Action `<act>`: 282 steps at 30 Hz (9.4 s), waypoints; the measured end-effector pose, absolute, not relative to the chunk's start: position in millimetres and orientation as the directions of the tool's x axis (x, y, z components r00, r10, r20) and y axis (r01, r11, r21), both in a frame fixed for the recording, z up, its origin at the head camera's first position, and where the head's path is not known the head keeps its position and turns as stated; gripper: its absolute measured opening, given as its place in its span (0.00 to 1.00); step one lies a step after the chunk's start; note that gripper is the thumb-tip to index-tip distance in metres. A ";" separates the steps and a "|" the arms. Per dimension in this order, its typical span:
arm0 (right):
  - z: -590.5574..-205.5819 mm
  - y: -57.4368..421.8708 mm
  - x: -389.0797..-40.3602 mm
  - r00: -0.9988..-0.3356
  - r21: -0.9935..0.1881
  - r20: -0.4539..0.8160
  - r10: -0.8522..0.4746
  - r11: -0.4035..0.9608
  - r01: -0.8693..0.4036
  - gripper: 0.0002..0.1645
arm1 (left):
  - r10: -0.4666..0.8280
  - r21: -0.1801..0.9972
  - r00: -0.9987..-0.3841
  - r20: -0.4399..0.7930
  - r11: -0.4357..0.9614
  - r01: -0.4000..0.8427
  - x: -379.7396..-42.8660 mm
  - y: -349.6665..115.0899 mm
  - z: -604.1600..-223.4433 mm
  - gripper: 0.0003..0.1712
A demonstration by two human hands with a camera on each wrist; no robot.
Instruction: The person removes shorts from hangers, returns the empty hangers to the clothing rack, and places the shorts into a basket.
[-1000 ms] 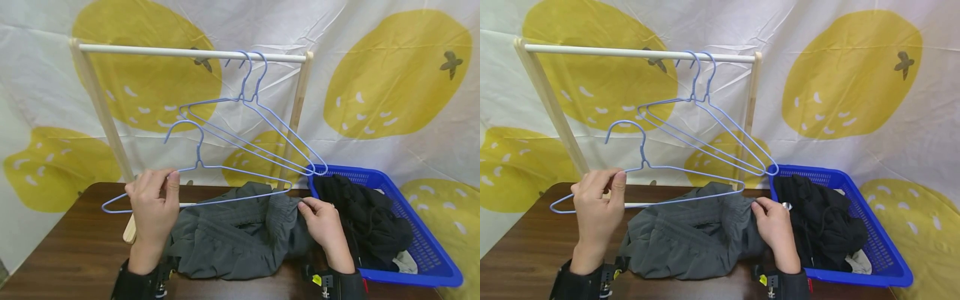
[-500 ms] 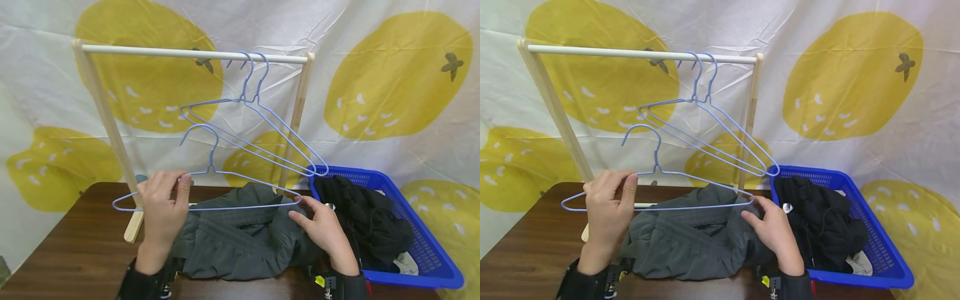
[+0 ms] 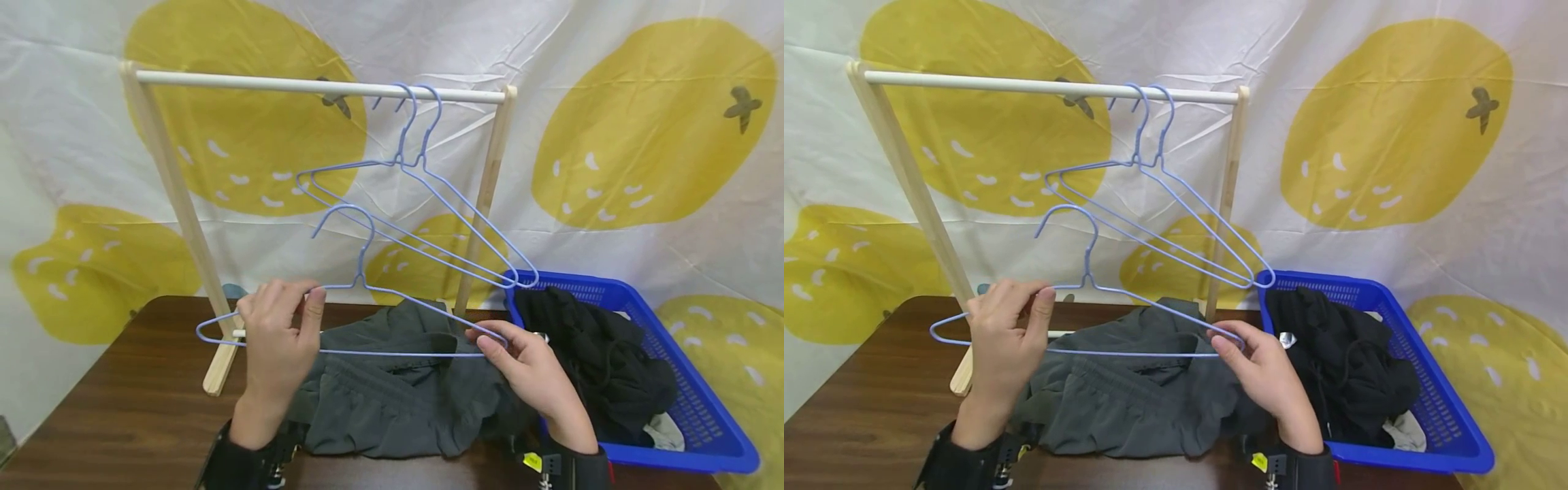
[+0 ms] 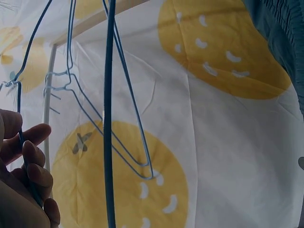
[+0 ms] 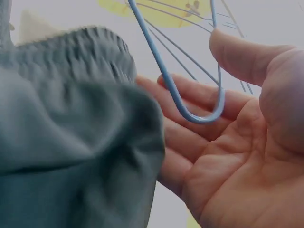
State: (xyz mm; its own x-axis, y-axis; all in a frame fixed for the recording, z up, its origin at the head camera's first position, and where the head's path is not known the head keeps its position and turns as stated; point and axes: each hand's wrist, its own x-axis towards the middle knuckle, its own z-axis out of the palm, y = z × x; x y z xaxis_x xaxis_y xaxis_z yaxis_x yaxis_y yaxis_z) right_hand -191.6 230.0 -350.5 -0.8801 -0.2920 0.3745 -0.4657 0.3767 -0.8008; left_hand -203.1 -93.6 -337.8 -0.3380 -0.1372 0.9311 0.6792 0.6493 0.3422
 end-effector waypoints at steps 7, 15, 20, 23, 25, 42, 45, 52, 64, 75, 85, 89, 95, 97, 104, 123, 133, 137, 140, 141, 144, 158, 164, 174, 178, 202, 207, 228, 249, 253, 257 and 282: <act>-351.0 230.2 -191.9 -0.864 -0.862 0.346 -0.364 0.240 -0.447 0.20 | -0.113 0.326 -0.335 0.935 0.646 0.691 -202.0 -88.9 -338.3 0.27; -351.0 232.4 -192.5 -0.829 -0.841 0.445 -0.340 0.159 -0.517 0.17 | -0.113 0.355 -0.373 0.921 0.637 0.685 -201.4 -87.4 -339.9 0.25; -351.3 233.1 -191.3 -0.820 -0.846 0.509 -0.261 0.026 -0.533 0.14 | -0.097 0.361 -0.389 0.916 0.622 0.694 -202.0 -86.1 -341.2 0.23; -350.5 232.9 -190.3 -0.815 -0.839 0.532 -0.228 -0.012 -0.544 0.15 | -0.080 0.354 -0.392 0.916 0.618 0.702 -201.7 -85.1 -340.7 0.20; -350.5 232.9 -190.2 -0.818 -0.839 0.535 -0.209 -0.015 -0.545 0.15 | -0.070 0.350 -0.394 0.916 0.619 0.703 -201.2 -84.6 -340.1 0.19; -347.1 231.0 -188.2 -0.849 -0.852 0.523 -0.079 -0.038 -0.522 0.16 | 0.043 0.263 -0.411 0.910 0.708 0.655 -203.5 -85.4 -343.3 0.36; -346.8 230.0 -188.1 -0.851 -0.852 0.523 -0.051 -0.031 -0.522 0.14 | 0.053 0.260 -0.424 0.904 0.721 0.643 -204.3 -85.3 -344.7 0.38; -346.7 227.8 -187.9 -0.845 -0.843 0.535 0.012 -0.060 -0.534 0.14 | 0.071 0.259 -0.457 0.887 0.743 0.617 -205.8 -86.5 -346.5 0.40; -344.6 222.5 -186.4 -0.834 -0.832 0.547 0.075 -0.059 -0.551 0.13 | 0.089 0.253 -0.498 0.863 0.776 0.578 -208.5 -87.2 -350.2 0.42; -339.0 215.6 -185.8 -0.829 -0.842 0.532 0.172 -0.004 -0.540 0.15 | 0.101 0.263 -0.537 0.838 0.787 0.558 -215.0 -87.5 -357.7 0.42; -319.6 210.2 -190.7 -0.835 -0.849 0.517 0.188 -0.007 -0.528 0.17 | 0.114 0.266 -0.559 0.821 0.791 0.552 -216.9 -87.7 -361.8 0.39; -310.1 208.9 -192.8 -0.842 -0.861 0.506 0.186 0.054 -0.506 0.16 | 0.119 0.266 -0.564 0.817 0.790 0.552 -217.1 -88.2 -362.4 0.39; -297.1 206.4 -196.7 -0.850 -0.868 0.497 0.174 0.099 -0.487 0.17 | 0.124 0.268 -0.570 0.812 0.789 0.553 -217.2 -89.3 -363.0 0.39; -292.9 205.0 -197.7 -0.851 -0.868 0.497 0.172 0.117 -0.483 0.17 | 0.124 0.269 -0.572 0.811 0.789 0.553 -217.2 -89.3 -363.3 0.39; -278.5 198.4 -201.1 -0.841 -0.858 0.513 0.171 0.124 -0.498 0.17 | 0.127 0.270 -0.577 0.807 0.790 0.551 -217.3 -88.8 -364.1 0.40; -250.2 183.1 -214.7 -0.832 -0.847 0.528 0.168 0.172 -0.503 0.19 | 0.146 0.261 -0.586 0.797 0.792 0.552 -218.6 -86.4 -364.9 0.40; -256.1 178.9 -223.2 -0.839 -0.839 0.532 0.111 0.200 -0.505 0.18 | 0.144 0.271 -0.601 0.786 0.793 0.546 -218.7 -86.1 -365.9 0.39; -261.0 178.7 -223.0 -0.840 -0.831 0.536 0.087 0.231 -0.506 0.18 | 0.144 0.276 -0.610 0.779 0.795 0.541 -218.0 -86.3 -365.5 0.37; -265.5 178.3 -221.4 -0.844 -0.830 0.532 0.066 0.237 -0.504 0.17 | 0.145 0.283 -0.624 0.768 0.797 0.534 -217.3 -86.6 -365.1 0.36; -267.1 178.1 -220.9 -0.847 -0.832 0.528 0.059 0.236 -0.502 0.17 | 0.145 0.285 -0.627 0.766 0.797 0.532 -217.0 -86.7 -364.9 0.35; -272.0 179.0 -217.4 -0.857 -0.835 0.515 0.018 0.239 -0.496 0.16 | 0.145 0.291 -0.637 0.757 0.798 0.527 -216.3 -87.1 -364.8 0.34; -310.1 204.8 -189.2 -0.837 -0.712 0.539 -0.090 0.483 -0.510 0.15 | 0.149 0.315 -0.665 0.732 0.791 0.524 -216.6 -86.4 -365.1 0.34; -323.9 211.7 -184.4 -0.863 -0.698 0.472 -0.178 0.523 -0.489 0.16 | 0.151 0.317 -0.674 0.723 0.794 0.519 -216.6 -86.5 -365.0 0.34; -340.1 223.8 -182.6 -0.861 -0.660 0.394 -0.321 0.554 -0.508 0.19 | 0.151 0.320 -0.684 0.714 0.798 0.510 -216.6 -85.0 -365.8 0.34; -341.8 232.6 -183.3 -0.859 -0.652 0.349 -0.374 0.562 -0.509 0.20 | 0.152 0.329 -0.695 0.703 0.796 0.507 -215.5 -85.2 -364.6 0.34; -366.2 230.0 -195.7 -0.896 -0.637 0.029 -0.443 0.683 -0.358 0.48 | 0.197 0.340 -0.739 0.645 0.792 0.508 -212.4 -77.4 -367.8 0.35; -371.0 221.5 -196.8 -0.908 -0.637 0.006 -0.420 0.698 -0.327 0.53 | 0.207 0.343 -0.749 0.629 0.791 0.507 -211.2 -74.2 -368.9 0.35; -409.7 168.7 -212.4 -0.932 -0.596 0.021 -0.361 0.744 -0.302 0.59 | 0.339 0.271 -0.739 0.582 0.776 0.569 -207.2 -62.1 -373.8 0.41; -431.7 146.4 -228.2 -0.943 -0.393 -0.112 -0.313 0.886 -0.247 0.74 | 0.394 0.256 -0.762 0.515 0.777 0.575 -204.6 -56.1 -377.6 0.40; -428.5 139.7 -235.1 -0.940 -0.318 -0.144 -0.308 0.914 -0.251 0.76 | 0.391 0.250 -0.759 0.520 0.780 0.573 -204.7 -56.1 -377.5 0.40; -423.5 131.3 -240.6 -0.939 -0.246 -0.203 -0.278 0.942 -0.226 0.77 | 0.388 0.261 -0.765 0.513 0.779 0.570 -204.6 -55.9 -377.2 0.41; -429.9 119.9 -239.0 -0.949 -0.163 -0.174 -0.263 0.958 -0.235 0.55 | 0.376 0.260 -0.786 0.490 0.798 0.544 -206.3 -58.4 -377.2 0.41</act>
